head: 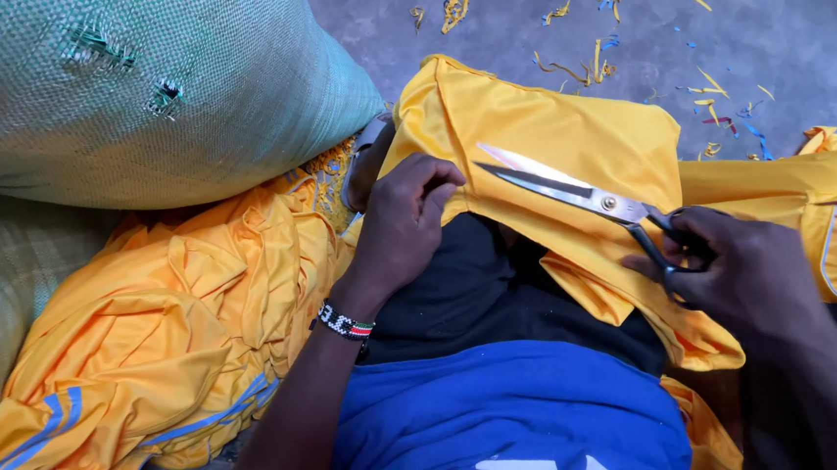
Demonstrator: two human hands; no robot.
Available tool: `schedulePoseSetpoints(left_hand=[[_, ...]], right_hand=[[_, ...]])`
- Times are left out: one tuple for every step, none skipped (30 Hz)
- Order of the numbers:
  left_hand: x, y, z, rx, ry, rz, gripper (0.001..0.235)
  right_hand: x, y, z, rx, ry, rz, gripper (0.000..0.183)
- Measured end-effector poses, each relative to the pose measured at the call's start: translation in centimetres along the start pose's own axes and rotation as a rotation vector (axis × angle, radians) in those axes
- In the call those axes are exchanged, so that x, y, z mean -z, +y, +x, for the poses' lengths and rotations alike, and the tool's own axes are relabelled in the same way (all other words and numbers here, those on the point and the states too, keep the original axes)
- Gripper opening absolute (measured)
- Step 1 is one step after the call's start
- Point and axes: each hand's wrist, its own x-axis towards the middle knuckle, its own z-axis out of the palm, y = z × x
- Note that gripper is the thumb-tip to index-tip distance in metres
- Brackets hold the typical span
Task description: Cutting yellow fabric pieces using large scissors
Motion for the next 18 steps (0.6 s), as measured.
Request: schedulePoseSetpoints(left_hand=[[0.0, 0.0, -0.1, -0.059, -0.014, 0.046, 0.014], [-0.1, 0.1, -0.1, -0.061, -0.015, 0.043, 0.014], [-0.1, 0.1, -0.2, -0.104, -0.040, 0.152, 0.014], [-0.1, 0.2, -0.3, -0.144, -0.063, 0.261, 0.017], [-0.3, 0.3, -0.3, -0.142, -0.062, 0.259, 0.017], [-0.4, 0.2, -0.1, -0.143, -0.088, 0.341, 0.012], [-0.4, 0.1, 0.2, -0.144, -0.113, 0.422, 0.008], [-0.3, 0.2, 0.4, -0.144, -0.109, 0.430, 0.008], [-0.3, 0.3, 0.6, -0.145, -0.107, 0.454, 0.004], [-0.6, 0.6, 0.5, -0.140, -0.115, 0.467, 0.008], [-0.4, 0.6, 0.4, -0.136, -0.121, 0.464, 0.008], [-0.5, 0.6, 0.4, -0.148, -0.097, 0.402, 0.011], [-0.5, 0.7, 0.4, -0.159, -0.074, 0.339, 0.013], [-0.5, 0.9, -0.1, -0.162, -0.075, 0.338, 0.013], [-0.5, 1.2, -0.4, -0.155, -0.054, 0.301, 0.013], [-0.4, 1.4, -0.9, -0.146, -0.034, 0.267, 0.014], [-0.5, 1.4, -1.1, -0.147, -0.035, 0.269, 0.014], [-0.7, 1.3, -1.5, -0.154, -0.006, 0.284, 0.013]], right_hand=[[0.5, 0.4, -0.3, 0.000, -0.023, -0.182, 0.051], [0.9, 0.4, -0.6, -0.003, -0.021, -0.184, 0.051], [1.3, 0.4, -1.0, -0.022, -0.017, -0.179, 0.048], [1.8, 0.4, -1.3, -0.039, -0.016, -0.173, 0.046], [2.2, 0.2, -1.8, -0.039, -0.018, -0.175, 0.046], [2.6, -0.1, -1.8, -0.078, -0.056, -0.241, 0.042], [3.0, -0.3, -1.7, -0.118, -0.093, -0.306, 0.038], [2.8, -0.2, -1.6, -0.111, -0.089, -0.301, 0.038], [2.7, 0.0, -1.5, -0.115, -0.092, -0.342, 0.027], [2.7, 0.3, -2.0, -0.130, -0.106, -0.386, 0.016], [2.5, 0.4, -1.7, -0.134, -0.113, -0.386, 0.016], [2.5, 0.7, -1.6, -0.124, -0.136, -0.389, 0.012], [2.6, 0.9, -1.5, -0.114, -0.159, -0.391, 0.008], [2.5, 1.2, -1.5, -0.117, -0.157, -0.391, 0.008], [2.4, 1.4, -1.4, -0.102, -0.154, -0.365, 0.009], [2.2, 1.5, -1.4, -0.085, -0.152, -0.337, 0.011], [2.2, 1.5, -1.2, -0.085, -0.151, -0.334, 0.011], [2.1, 1.4, -1.2, -0.066, -0.147, -0.334, 0.013]])
